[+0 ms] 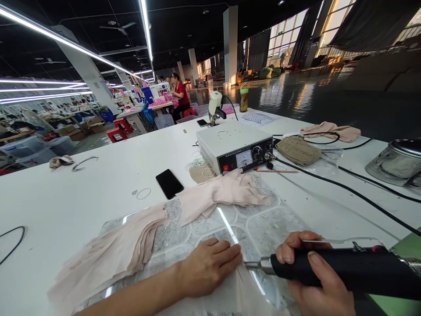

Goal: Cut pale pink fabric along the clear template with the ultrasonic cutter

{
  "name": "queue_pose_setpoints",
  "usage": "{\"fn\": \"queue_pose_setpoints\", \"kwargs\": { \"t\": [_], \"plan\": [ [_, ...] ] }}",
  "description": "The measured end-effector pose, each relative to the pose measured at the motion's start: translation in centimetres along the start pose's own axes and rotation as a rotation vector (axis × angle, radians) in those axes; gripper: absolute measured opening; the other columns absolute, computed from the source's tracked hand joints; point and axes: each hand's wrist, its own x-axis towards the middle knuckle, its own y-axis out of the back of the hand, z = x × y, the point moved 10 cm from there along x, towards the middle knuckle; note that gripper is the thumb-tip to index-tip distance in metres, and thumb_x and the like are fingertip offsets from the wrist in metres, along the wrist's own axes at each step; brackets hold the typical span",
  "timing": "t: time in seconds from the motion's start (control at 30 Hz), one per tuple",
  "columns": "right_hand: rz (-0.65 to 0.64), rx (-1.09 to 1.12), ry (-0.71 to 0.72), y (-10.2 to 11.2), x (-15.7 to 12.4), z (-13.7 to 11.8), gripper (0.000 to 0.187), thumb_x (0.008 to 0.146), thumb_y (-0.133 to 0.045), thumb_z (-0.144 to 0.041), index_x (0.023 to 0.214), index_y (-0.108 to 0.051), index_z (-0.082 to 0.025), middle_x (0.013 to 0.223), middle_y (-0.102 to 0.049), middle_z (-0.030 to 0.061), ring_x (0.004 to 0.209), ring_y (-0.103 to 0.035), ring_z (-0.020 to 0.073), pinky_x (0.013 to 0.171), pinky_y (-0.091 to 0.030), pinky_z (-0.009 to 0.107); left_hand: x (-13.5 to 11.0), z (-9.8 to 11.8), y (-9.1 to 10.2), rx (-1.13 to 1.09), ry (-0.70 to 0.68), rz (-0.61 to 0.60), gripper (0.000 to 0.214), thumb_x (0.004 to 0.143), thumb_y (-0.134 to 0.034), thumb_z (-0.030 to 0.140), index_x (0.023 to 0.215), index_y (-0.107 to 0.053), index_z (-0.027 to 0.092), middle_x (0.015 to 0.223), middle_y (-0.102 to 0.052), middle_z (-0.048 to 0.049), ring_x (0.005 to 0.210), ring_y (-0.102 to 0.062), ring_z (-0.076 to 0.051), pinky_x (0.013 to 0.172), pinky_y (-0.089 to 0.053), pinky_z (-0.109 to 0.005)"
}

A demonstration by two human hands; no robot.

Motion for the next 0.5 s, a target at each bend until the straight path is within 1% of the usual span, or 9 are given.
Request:
{"fn": "queue_pose_setpoints", "kwargs": {
  "t": [0.2,0.37,0.5],
  "plan": [
    [0.037,-0.029,0.012,0.3,0.0,-0.2,0.013,0.064,-0.067,-0.028,0.074,-0.064,-0.021,0.066,-0.055,-0.0020,0.045,-0.051,0.0117,0.042,-0.047,0.028,0.1,0.2,0.5,0.031,0.010,0.035,0.037,0.102,-0.025,0.012,0.119,-0.057,0.003,0.121,-0.063,-0.0143,0.092,-0.059,-0.022,0.070,-0.046,-0.032],
    [0.129,-0.104,0.017,0.7,0.1,-0.5,0.015,0.059,-0.065,-0.029,0.071,-0.061,-0.021,0.062,-0.054,-0.0019,0.045,-0.050,0.0119,0.043,-0.047,0.028,0.1,0.2,0.4,0.056,0.019,0.026,0.036,0.102,-0.026,0.011,0.118,-0.057,0.003,0.122,-0.063,-0.0154,0.092,-0.060,-0.021,0.069,-0.047,-0.032],
    [0.189,-0.093,-0.022,1.2,0.0,-0.2,0.019,0.056,-0.067,-0.029,0.070,-0.058,-0.021,0.064,-0.051,-0.0026,0.046,-0.049,0.0118,0.044,-0.048,0.029,0.1,0.3,0.5,0.066,0.018,0.030,0.037,0.102,-0.025,0.011,0.119,-0.057,0.002,0.121,-0.063,-0.0159,0.093,-0.060,-0.021,0.070,-0.049,-0.031]
  ]
}}
